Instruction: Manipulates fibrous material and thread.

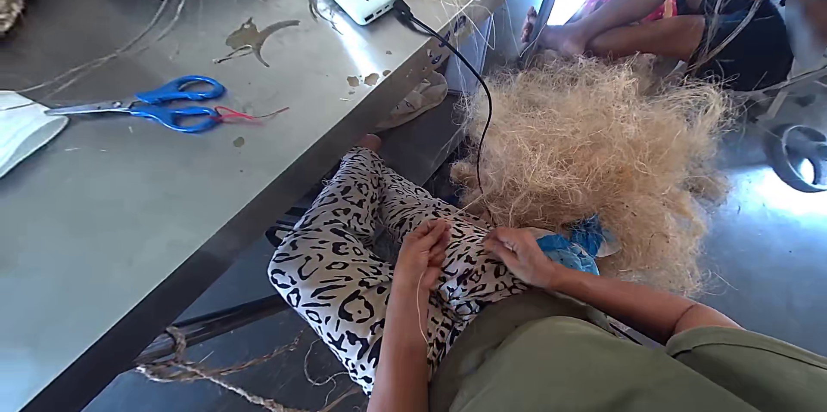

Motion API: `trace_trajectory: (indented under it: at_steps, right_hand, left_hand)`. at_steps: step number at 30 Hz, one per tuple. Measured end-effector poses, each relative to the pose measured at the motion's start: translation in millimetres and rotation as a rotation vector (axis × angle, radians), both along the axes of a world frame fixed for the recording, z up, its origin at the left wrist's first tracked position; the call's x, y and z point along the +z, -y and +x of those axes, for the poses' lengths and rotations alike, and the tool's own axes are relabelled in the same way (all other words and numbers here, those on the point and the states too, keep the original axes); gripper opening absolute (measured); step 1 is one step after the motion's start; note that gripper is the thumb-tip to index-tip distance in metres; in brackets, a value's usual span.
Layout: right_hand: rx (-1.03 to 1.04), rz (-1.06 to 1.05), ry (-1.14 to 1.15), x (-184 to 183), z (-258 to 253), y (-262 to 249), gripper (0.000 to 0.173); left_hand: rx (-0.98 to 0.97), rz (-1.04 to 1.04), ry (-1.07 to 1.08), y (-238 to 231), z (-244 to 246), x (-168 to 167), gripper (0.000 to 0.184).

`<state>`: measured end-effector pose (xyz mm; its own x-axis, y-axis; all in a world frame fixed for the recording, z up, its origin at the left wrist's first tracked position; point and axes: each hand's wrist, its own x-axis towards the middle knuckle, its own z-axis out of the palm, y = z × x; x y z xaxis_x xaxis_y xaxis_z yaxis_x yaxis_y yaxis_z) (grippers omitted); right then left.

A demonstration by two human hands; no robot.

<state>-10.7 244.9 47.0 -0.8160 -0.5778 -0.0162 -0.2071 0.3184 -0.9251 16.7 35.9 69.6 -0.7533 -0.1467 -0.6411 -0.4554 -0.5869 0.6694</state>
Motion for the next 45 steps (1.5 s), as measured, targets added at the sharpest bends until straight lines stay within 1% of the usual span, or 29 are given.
trace_trajectory:
  at_steps: [1, 3, 4, 6, 8, 10, 12, 14, 16, 18, 20, 23, 27, 31, 34, 37, 41, 45]
  right_hand:
    - [-0.071, 0.000, 0.104, 2, -9, -1, 0.031]
    - [-0.181, -0.017, 0.194, 0, -28, -4, 0.026]
    - [-0.211, -0.005, 0.215, 0, -37, -8, 0.027]
    - [-0.244, 0.026, 0.329, 2, -55, -14, 0.034]
    - [-0.302, -0.049, 0.531, 5, -73, -15, 0.036]
    - [-0.416, -0.186, 0.702, 6, -92, -10, 0.031]
    - [-0.494, -0.222, 0.763, 4, -111, -8, 0.034]
    - [-0.546, -0.146, 0.697, -1, -128, -13, 0.039]
    - [-0.556, -0.025, 0.566, -7, -143, -22, 0.048]
    - [-0.569, 0.047, 0.481, -8, -155, -34, 0.053]
    - [-0.597, 0.067, 0.456, -7, -164, -45, 0.051]
    - [-0.655, 0.033, 0.453, 2, -167, -56, 0.049]
    - [-0.719, -0.103, 0.444, -2, -171, -69, 0.049]
    - [-0.801, -0.206, 0.362, -9, -180, -83, 0.056]
    - [-0.876, -0.279, 0.300, -12, -192, -103, 0.060]
    - [-0.901, -0.258, 0.263, 0, -197, -122, 0.059]
    - [-0.977, -0.267, 0.231, 4, -206, -143, 0.060]
    - [-0.998, -0.180, 0.134, 8, -219, -163, 0.062]
  left_hand:
    - [0.029, 0.028, 0.003, 4, 5, 4, 0.026]
    - [0.063, 0.019, 0.004, 10, 18, 9, 0.029]
    - [0.058, -0.010, -0.004, 12, 25, 11, 0.030]
    - [0.042, -0.124, -0.025, 16, 39, 15, 0.027]
    - [0.092, -0.180, -0.050, 16, 51, 17, 0.024]
    - [0.165, -0.152, -0.070, 16, 58, 18, 0.024]
    - [0.220, -0.142, -0.075, 18, 66, 18, 0.023]
    - [0.286, -0.176, -0.068, 19, 74, 17, 0.022]
    - [0.344, -0.213, -0.070, 23, 82, 18, 0.023]
    - [0.383, -0.225, -0.075, 27, 89, 20, 0.024]
    - [0.399, -0.228, -0.079, 30, 93, 19, 0.025]
    - [0.435, -0.185, -0.071, 32, 93, 15, 0.026]
    - [0.497, -0.110, -0.074, 32, 87, 7, 0.027]
    - [0.527, -0.063, -0.091, 38, 85, 6, 0.028]
    - [0.556, -0.008, -0.129, 45, 88, 7, 0.033]
    - [0.553, 0.026, -0.191, 48, 90, 5, 0.036]
    - [0.551, 0.013, -0.177, 46, 87, 7, 0.034]
    - [0.586, 0.007, -0.182, 55, 89, 10, 0.037]
